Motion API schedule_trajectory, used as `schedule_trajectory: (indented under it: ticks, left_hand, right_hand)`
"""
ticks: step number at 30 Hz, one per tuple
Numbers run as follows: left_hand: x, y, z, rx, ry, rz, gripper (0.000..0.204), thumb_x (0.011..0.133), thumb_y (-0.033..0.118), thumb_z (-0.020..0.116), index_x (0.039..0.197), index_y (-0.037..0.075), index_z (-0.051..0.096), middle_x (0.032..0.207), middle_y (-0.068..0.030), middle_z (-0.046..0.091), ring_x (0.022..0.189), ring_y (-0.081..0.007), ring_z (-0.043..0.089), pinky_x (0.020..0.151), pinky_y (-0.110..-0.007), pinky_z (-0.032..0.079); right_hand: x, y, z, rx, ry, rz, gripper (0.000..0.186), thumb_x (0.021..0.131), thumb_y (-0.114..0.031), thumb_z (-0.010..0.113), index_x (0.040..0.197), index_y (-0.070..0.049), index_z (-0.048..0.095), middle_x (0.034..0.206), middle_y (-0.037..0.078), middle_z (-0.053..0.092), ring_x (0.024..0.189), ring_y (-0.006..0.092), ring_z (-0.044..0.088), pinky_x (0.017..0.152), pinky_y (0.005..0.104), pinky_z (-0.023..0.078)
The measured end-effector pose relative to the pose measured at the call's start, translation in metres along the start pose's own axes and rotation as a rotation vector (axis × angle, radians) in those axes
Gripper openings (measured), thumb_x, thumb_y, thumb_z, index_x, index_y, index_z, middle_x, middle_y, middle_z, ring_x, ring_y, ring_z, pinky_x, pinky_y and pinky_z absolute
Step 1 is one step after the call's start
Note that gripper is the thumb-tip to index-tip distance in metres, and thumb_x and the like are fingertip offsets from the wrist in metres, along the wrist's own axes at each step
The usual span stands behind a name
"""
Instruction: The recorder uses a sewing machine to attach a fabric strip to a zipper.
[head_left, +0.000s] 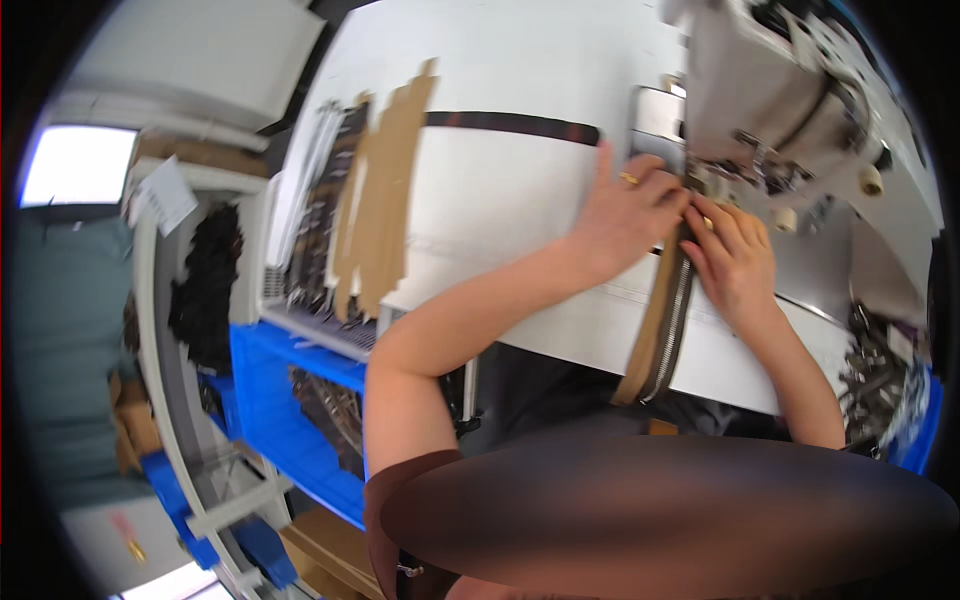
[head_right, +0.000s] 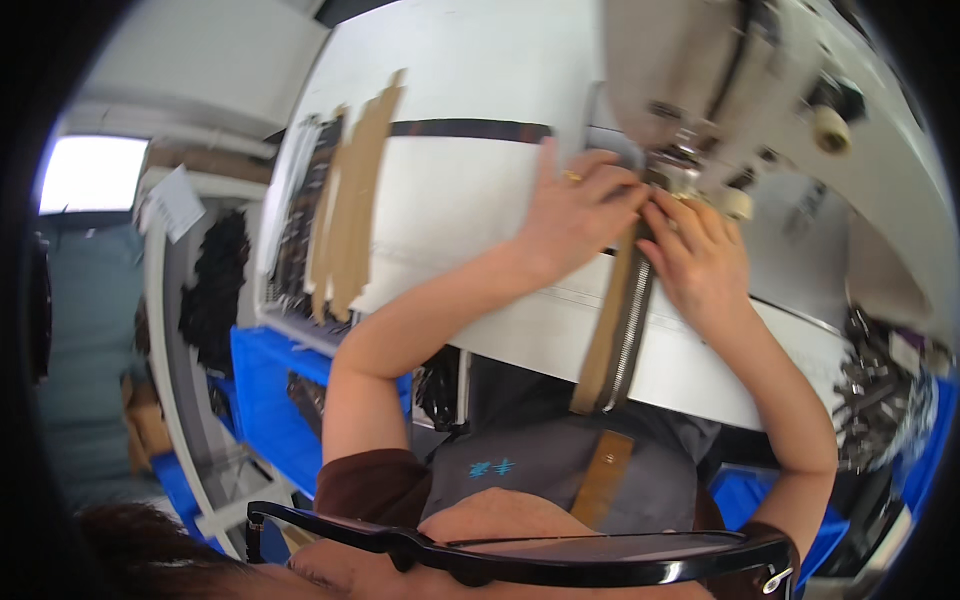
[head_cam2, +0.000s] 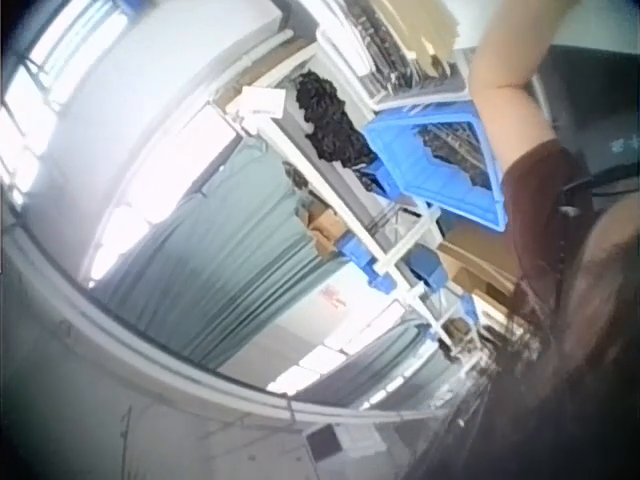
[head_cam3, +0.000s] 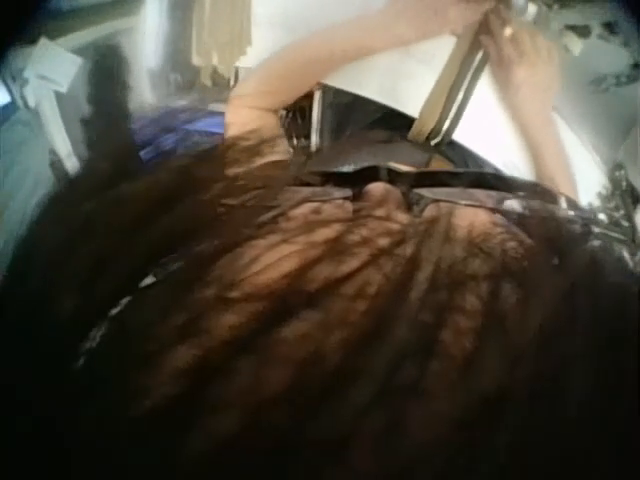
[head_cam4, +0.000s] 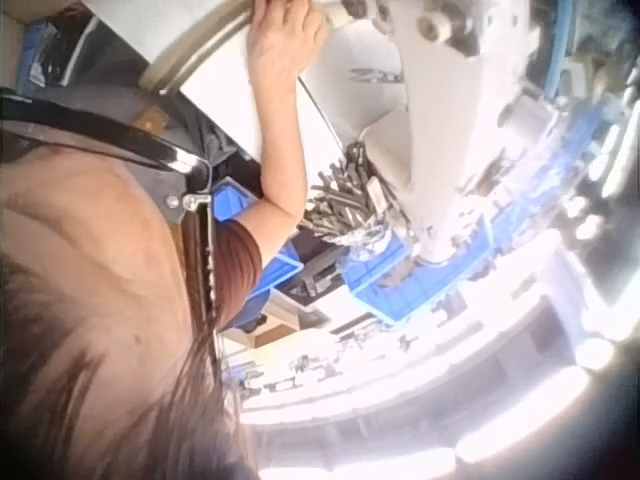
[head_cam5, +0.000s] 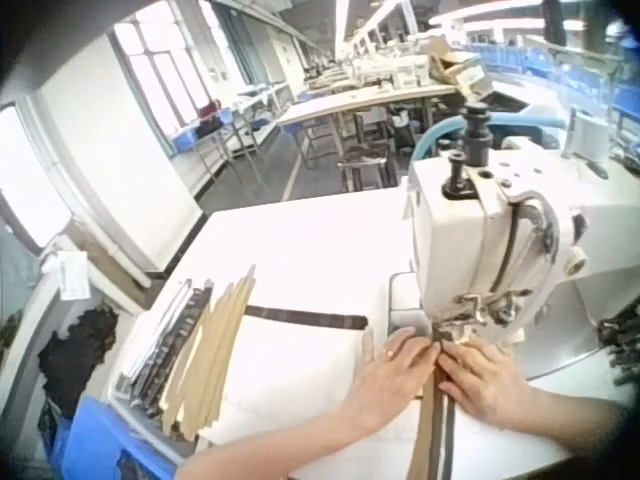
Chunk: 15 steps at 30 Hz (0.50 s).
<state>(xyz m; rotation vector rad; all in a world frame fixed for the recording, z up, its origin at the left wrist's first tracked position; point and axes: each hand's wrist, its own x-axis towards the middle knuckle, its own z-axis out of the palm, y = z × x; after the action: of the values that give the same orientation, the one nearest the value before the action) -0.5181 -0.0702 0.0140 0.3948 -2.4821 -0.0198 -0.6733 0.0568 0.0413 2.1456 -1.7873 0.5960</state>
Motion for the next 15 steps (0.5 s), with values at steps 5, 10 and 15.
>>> schedule_trajectory:
  ticks: [5,10,15]
  left_hand:
    - [-0.004,0.003,-0.007,-0.001,0.029,-0.013,0.029,0.079,0.023,0.069,0.107,0.014,0.068,0.109,0.0017,0.056,0.121,-0.0219,0.045,0.099,-0.069,0.025]
    - [-0.028,-0.011,-0.097,0.038,0.126,-0.09,0.024,0.08,0.018,0.071,0.104,0.014,0.069,0.106,0.0011,0.064,0.115,-0.024,0.053,0.101,-0.059,0.03]
    - [-0.1,-0.167,-0.201,-0.024,-0.063,-0.852,0.018,0.085,0.021,0.065,0.093,0.007,0.074,0.094,-0.0114,0.072,0.086,-0.0259,0.068,0.076,-0.034,0.051]
  right_hand:
    - [0.006,-0.004,-0.005,0.036,0.036,-0.061,0.04,0.076,-0.014,0.073,0.113,0.0,0.065,0.12,0.01,0.062,0.104,0.0279,0.059,0.088,0.0391,0.046]
    - [0.0,-0.001,-0.006,0.057,0.028,-0.035,0.036,0.078,-0.01,0.072,0.111,0.002,0.065,0.118,0.012,0.062,0.104,0.0288,0.059,0.089,0.0393,0.046]
    - [0.001,-0.003,-0.007,0.085,0.034,-0.03,0.035,0.077,-0.009,0.073,0.11,0.002,0.066,0.118,0.012,0.062,0.105,0.0296,0.058,0.089,0.04,0.046]
